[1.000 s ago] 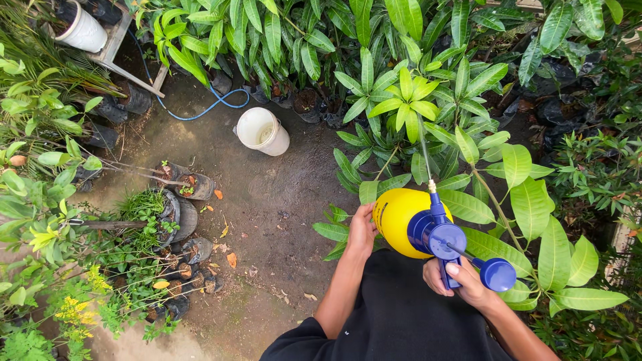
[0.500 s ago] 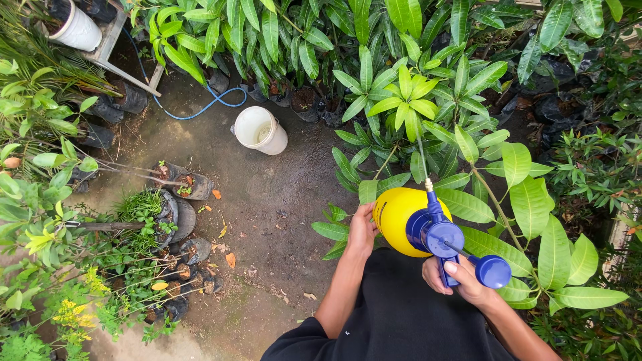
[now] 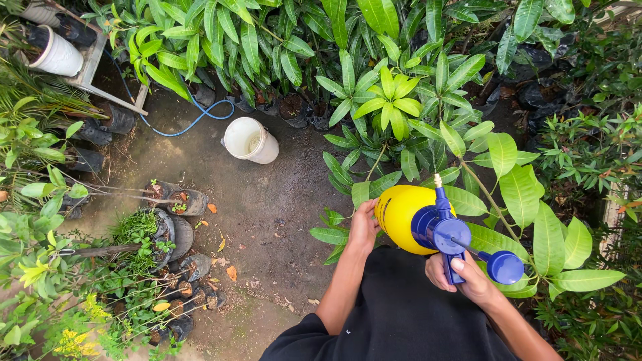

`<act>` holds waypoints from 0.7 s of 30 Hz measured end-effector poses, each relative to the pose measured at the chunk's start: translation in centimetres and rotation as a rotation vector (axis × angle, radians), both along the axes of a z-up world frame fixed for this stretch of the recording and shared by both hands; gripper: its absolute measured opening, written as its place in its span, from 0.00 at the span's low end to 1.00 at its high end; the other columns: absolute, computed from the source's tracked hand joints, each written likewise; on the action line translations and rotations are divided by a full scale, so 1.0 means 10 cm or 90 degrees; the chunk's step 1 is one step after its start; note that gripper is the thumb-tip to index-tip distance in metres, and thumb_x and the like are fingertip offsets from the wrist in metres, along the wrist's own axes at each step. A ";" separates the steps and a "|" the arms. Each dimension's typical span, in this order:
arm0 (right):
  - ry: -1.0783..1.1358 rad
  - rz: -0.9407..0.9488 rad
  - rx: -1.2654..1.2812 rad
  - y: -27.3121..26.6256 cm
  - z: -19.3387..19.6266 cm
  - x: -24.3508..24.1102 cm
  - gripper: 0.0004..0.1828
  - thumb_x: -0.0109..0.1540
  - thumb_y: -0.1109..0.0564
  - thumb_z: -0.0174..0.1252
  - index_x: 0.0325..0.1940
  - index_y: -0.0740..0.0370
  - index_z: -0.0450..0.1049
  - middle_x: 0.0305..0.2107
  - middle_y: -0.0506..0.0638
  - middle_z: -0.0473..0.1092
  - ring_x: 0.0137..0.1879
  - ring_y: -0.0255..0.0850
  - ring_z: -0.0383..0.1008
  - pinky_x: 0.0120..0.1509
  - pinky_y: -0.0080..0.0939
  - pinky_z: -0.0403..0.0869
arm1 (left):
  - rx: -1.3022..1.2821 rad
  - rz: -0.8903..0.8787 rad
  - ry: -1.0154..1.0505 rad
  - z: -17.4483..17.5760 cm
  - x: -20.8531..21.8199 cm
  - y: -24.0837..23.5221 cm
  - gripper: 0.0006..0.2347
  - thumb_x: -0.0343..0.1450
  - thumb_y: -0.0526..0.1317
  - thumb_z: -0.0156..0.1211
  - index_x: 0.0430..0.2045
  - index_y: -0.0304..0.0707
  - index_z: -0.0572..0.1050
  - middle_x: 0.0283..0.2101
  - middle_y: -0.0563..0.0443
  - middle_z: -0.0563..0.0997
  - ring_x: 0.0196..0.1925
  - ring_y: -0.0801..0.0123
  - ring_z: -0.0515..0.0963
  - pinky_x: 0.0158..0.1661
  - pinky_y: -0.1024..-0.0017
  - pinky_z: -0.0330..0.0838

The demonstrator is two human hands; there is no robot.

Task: The person uses a yellow and blue handheld pressure sprayer to apply liquid to the leaves of several potted plants. They move between different plants, directing the spray nozzle to cover the foliage.

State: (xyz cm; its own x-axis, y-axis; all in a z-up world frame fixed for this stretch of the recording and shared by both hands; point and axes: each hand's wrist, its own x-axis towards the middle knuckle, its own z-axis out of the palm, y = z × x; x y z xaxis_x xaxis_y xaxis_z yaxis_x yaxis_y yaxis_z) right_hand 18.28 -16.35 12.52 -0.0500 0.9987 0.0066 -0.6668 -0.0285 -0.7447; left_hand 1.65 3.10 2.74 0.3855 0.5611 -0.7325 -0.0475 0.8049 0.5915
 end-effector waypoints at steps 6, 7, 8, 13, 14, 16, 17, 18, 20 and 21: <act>-0.002 -0.019 -0.020 -0.02 0.03 -0.04 0.34 0.66 0.33 0.50 0.18 0.63 0.66 0.10 0.46 0.61 0.18 0.35 0.59 0.27 0.35 0.59 | 0.015 -0.026 -0.001 0.06 0.00 -0.01 0.22 0.73 0.50 0.47 0.57 0.35 0.71 0.56 0.51 0.77 0.46 0.69 0.77 0.54 0.63 0.65; -0.012 -0.015 -0.029 -0.02 0.04 -0.04 0.34 0.66 0.33 0.51 0.17 0.63 0.66 0.10 0.47 0.61 0.18 0.35 0.59 0.26 0.35 0.59 | 0.016 -0.029 0.001 0.07 0.00 -0.01 0.22 0.74 0.50 0.46 0.57 0.35 0.71 0.56 0.50 0.77 0.46 0.68 0.77 0.54 0.63 0.65; -0.013 -0.016 -0.024 -0.03 0.04 -0.05 0.34 0.66 0.33 0.50 0.18 0.62 0.66 0.10 0.46 0.61 0.18 0.35 0.59 0.27 0.35 0.59 | 0.017 -0.033 0.003 0.08 0.00 -0.02 0.22 0.74 0.50 0.46 0.57 0.35 0.71 0.56 0.50 0.77 0.46 0.68 0.77 0.54 0.62 0.65; 0.006 -0.028 0.002 -0.04 0.05 -0.10 0.34 0.67 0.33 0.49 0.19 0.62 0.66 0.11 0.46 0.61 0.19 0.35 0.59 0.28 0.34 0.59 | 0.019 -0.052 0.021 0.08 -0.03 -0.04 0.22 0.74 0.50 0.44 0.58 0.35 0.69 0.58 0.50 0.76 0.48 0.68 0.76 0.55 0.63 0.65; 0.006 -0.035 -0.002 -0.04 0.06 -0.10 0.34 0.67 0.32 0.49 0.19 0.62 0.66 0.11 0.46 0.61 0.19 0.35 0.59 0.28 0.35 0.60 | 0.019 -0.053 0.018 0.08 -0.03 -0.04 0.23 0.74 0.50 0.44 0.58 0.35 0.69 0.58 0.50 0.76 0.48 0.68 0.76 0.55 0.63 0.65; 0.006 -0.048 -0.008 -0.04 0.07 -0.10 0.35 0.67 0.32 0.49 0.19 0.62 0.66 0.10 0.45 0.61 0.18 0.34 0.59 0.29 0.35 0.61 | 0.018 -0.055 0.015 0.07 -0.03 -0.04 0.23 0.74 0.50 0.44 0.58 0.35 0.69 0.58 0.50 0.76 0.47 0.67 0.76 0.55 0.63 0.65; -0.001 -0.043 -0.019 -0.04 0.07 -0.10 0.35 0.67 0.32 0.49 0.18 0.62 0.66 0.10 0.45 0.61 0.18 0.34 0.59 0.28 0.35 0.60 | 0.018 -0.055 0.014 0.07 -0.02 -0.04 0.23 0.74 0.50 0.44 0.58 0.35 0.69 0.58 0.50 0.76 0.47 0.67 0.76 0.55 0.62 0.65; -0.008 -0.037 -0.031 -0.05 0.08 -0.11 0.35 0.66 0.32 0.50 0.17 0.62 0.66 0.10 0.46 0.61 0.18 0.35 0.59 0.27 0.35 0.60 | 0.017 -0.056 0.014 0.07 -0.03 -0.04 0.23 0.74 0.50 0.44 0.58 0.35 0.69 0.58 0.50 0.76 0.47 0.67 0.76 0.55 0.62 0.65; -0.016 -0.030 -0.037 -0.06 0.08 -0.11 0.35 0.66 0.32 0.50 0.17 0.61 0.66 0.10 0.46 0.61 0.18 0.35 0.59 0.27 0.35 0.59 | 0.018 -0.063 0.012 0.06 -0.01 -0.05 0.23 0.74 0.50 0.43 0.59 0.35 0.69 0.58 0.50 0.75 0.48 0.68 0.76 0.55 0.62 0.65; -0.017 -0.028 -0.031 -0.06 0.08 -0.11 0.35 0.66 0.32 0.50 0.18 0.61 0.66 0.10 0.46 0.61 0.18 0.35 0.59 0.27 0.35 0.60 | 0.019 -0.067 0.010 0.05 -0.01 -0.05 0.23 0.74 0.51 0.43 0.59 0.35 0.69 0.58 0.50 0.75 0.48 0.68 0.76 0.55 0.62 0.65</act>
